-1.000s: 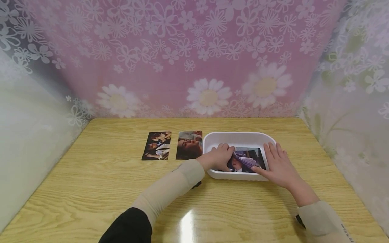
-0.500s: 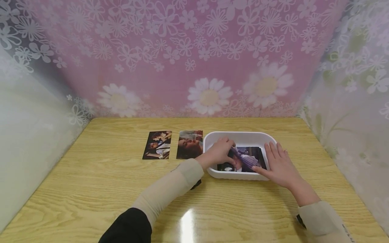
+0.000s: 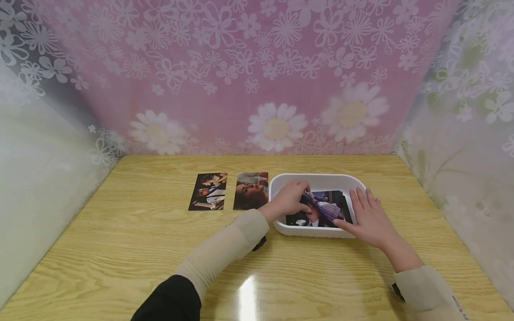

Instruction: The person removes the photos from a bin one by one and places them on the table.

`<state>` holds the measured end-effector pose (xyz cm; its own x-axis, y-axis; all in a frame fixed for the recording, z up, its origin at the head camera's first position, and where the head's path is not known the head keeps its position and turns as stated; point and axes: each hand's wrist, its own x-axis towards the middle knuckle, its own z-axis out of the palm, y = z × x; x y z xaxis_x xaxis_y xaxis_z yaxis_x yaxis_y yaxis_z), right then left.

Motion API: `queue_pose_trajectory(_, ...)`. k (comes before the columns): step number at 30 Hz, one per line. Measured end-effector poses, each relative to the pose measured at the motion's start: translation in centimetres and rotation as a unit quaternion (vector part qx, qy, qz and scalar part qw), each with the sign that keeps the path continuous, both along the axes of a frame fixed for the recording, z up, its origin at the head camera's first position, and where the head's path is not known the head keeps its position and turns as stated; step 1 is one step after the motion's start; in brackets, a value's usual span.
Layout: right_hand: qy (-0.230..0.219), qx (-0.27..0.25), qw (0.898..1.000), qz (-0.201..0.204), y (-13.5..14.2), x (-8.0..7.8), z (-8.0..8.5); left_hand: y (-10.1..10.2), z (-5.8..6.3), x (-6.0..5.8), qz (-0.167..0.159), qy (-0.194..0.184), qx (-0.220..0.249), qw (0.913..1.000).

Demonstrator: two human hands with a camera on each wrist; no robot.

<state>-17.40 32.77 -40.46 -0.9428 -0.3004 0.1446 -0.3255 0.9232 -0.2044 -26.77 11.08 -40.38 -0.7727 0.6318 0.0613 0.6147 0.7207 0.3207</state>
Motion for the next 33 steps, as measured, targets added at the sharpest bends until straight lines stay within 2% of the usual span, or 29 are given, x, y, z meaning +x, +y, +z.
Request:
queue_pose_trajectory(6, 0.001, -0.002, 1.0, -0.001, 0.0, 0.1, 0.3, 0.1, 0.0, -0.2, 0.016, 0.005, 0.013, 0.9998)
queue_pose_trajectory(16, 0.008, 0.004, 1.0, 0.0, 0.1, 0.0, 0.2, 0.1, 0.2, -0.1, 0.046, 0.063, 0.034, 0.9964)
queue_pose_trajectory(18, 0.011, 0.005, 1.0, 0.001, 0.1, 0.0, 0.2, 0.1, 0.2, -0.2, 0.051, 0.067, 0.047, 0.9953)
queue_pose_trajectory(22, 0.013, 0.003, 1.0, 0.001, 0.2, 0.0, 0.1, 0.0, 0.3, -0.2, 0.072, 0.049, 0.09, 0.9921)
queue_pose_trajectory(25, 0.013, -0.002, 1.0, 0.001, 0.1, 0.0, 0.0, -0.2, 0.5, -0.2, 0.09, 0.025, 0.136, 0.9863)
queue_pose_trajectory(30, 0.005, -0.005, 1.0, 0.0, 0.0, 0.1, 0.0, -0.8, 1.0, -0.2, 0.124, 0.029, 0.194, 0.9727)
queue_pose_trajectory(33, 0.001, -0.003, 1.0, -0.001, 0.0, 0.1, 0.0, -1.3, 1.4, -0.3, 0.143, 0.033, 0.239, 0.96)
